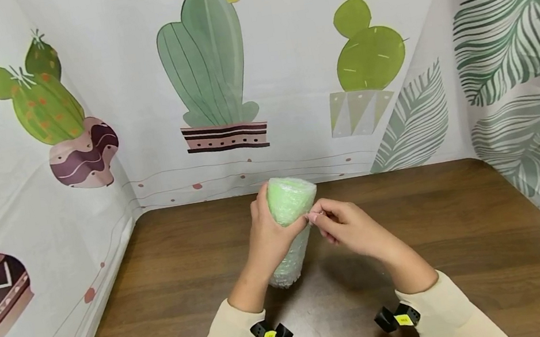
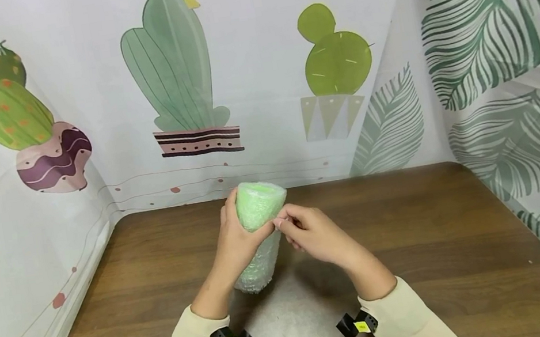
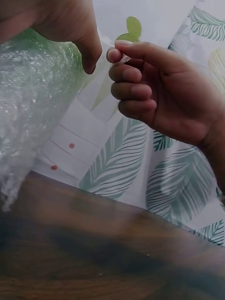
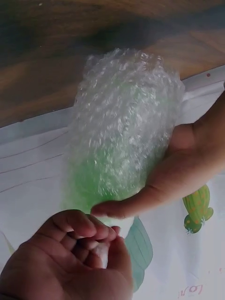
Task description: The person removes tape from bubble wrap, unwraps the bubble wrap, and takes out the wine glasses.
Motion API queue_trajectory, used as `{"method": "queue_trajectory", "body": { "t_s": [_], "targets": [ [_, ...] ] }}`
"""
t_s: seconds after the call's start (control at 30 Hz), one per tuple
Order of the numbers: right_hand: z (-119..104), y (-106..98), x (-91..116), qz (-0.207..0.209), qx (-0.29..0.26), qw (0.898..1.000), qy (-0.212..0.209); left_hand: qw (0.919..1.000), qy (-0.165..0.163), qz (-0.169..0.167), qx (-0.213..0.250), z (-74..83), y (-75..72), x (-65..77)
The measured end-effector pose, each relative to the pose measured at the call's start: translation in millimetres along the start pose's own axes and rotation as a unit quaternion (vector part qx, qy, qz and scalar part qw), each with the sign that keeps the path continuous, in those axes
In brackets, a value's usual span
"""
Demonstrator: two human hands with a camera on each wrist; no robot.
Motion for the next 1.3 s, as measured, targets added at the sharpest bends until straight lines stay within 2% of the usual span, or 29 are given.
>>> {"method": "queue_trajectory", "body": {
  "t_s": [0.17, 0.33, 0.43, 0.6, 0.97, 1.17, 1.3],
  "targets": [
    [-3.6, 0.0, 1.3, -0.003, -0.026, 0.999, -0.028, 0.9997, -0.01, -0.019, 0.01, 1.6, 0.2, 1.1],
    [-7.1, -1.3, 2.7, -0.007, -0.021, 0.999, -0.042, 0.9994, -0.012, -0.028, 0.013, 2.3, 0.3, 1.8],
    [-9.7, -0.8, 3.7, -0.019, -0.03, 0.999, -0.04, 0.9995, -0.007, -0.028, 0.01, 3.6, 0.3, 2.7],
    [-10.6, -1.6, 3.0, -0.032, -0.077, 0.996, -0.027, 0.9998, 0.0, -0.02, 0.005, 5.0, -0.6, 3.4],
    [-6.6, -3.3, 0.4, -0.021, -0.099, 0.995, -0.015, 0.9997, -0.003, -0.025, 0.004, 7.2, 1.3, 4.3],
    [-5.7, -0.5, -1.2, 0.007, -0.073, 0.997, -0.006, 0.9996, 0.006, -0.028, -0.005, 12.0, 3.1, 7.6],
    [-5.7, 1.5, -0.8, 0.011, -0.071, 0.997, -0.017, 0.9995, 0.013, -0.025, -0.015, 13.8, 4.7, 9.2]
  ]
}}
Point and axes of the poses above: each hand's wrist, its own x-axis away from the middle knuckle, its own y-axis out of the palm, z = x × y, the point moved 3 cm from there along -x, towards the middle knuckle, and after that the axes turned 3 degrees about z, right-handed, at the moved point
